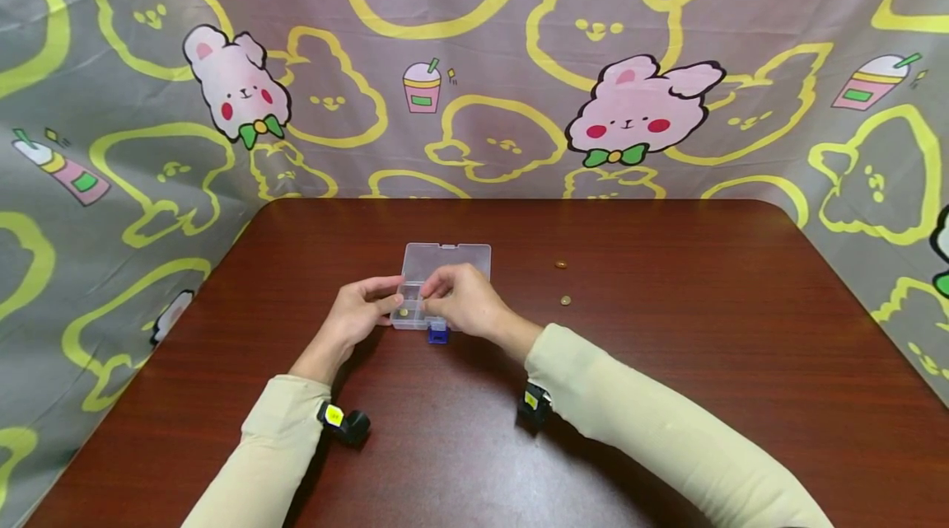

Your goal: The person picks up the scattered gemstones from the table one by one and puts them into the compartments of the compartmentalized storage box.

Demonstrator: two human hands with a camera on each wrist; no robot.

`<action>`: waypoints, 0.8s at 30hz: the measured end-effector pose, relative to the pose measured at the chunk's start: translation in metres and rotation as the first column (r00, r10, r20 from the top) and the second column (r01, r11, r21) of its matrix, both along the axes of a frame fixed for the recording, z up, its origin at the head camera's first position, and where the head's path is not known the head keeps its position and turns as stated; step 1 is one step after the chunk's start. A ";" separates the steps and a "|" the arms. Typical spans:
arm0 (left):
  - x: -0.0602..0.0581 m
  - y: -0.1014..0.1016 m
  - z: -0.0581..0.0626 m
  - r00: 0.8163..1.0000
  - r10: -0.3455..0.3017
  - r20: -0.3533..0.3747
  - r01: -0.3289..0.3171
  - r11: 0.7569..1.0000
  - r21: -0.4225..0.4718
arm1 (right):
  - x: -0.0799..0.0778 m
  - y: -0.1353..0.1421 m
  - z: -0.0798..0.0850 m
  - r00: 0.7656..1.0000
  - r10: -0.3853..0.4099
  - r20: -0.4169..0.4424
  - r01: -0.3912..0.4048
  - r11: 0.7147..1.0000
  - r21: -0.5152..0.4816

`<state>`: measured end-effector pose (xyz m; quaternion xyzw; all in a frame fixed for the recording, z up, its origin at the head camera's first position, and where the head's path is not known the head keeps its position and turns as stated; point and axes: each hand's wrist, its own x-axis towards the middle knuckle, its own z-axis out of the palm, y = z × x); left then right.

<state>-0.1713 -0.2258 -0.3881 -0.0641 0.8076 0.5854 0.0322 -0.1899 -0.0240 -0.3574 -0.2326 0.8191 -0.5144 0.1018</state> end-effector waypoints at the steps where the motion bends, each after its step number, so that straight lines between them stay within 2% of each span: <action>1: 0.000 0.000 0.000 1.000 -0.002 -0.002 0.002 1.000 -0.001 | 0.000 0.000 0.000 1.000 -0.001 0.000 0.001 1.000 0.001; 24: 0.001 0.003 0.003 1.000 0.007 0.009 -0.007 1.000 -0.003 | 0.001 0.005 -0.003 0.998 -0.022 0.060 0.022 1.000 0.004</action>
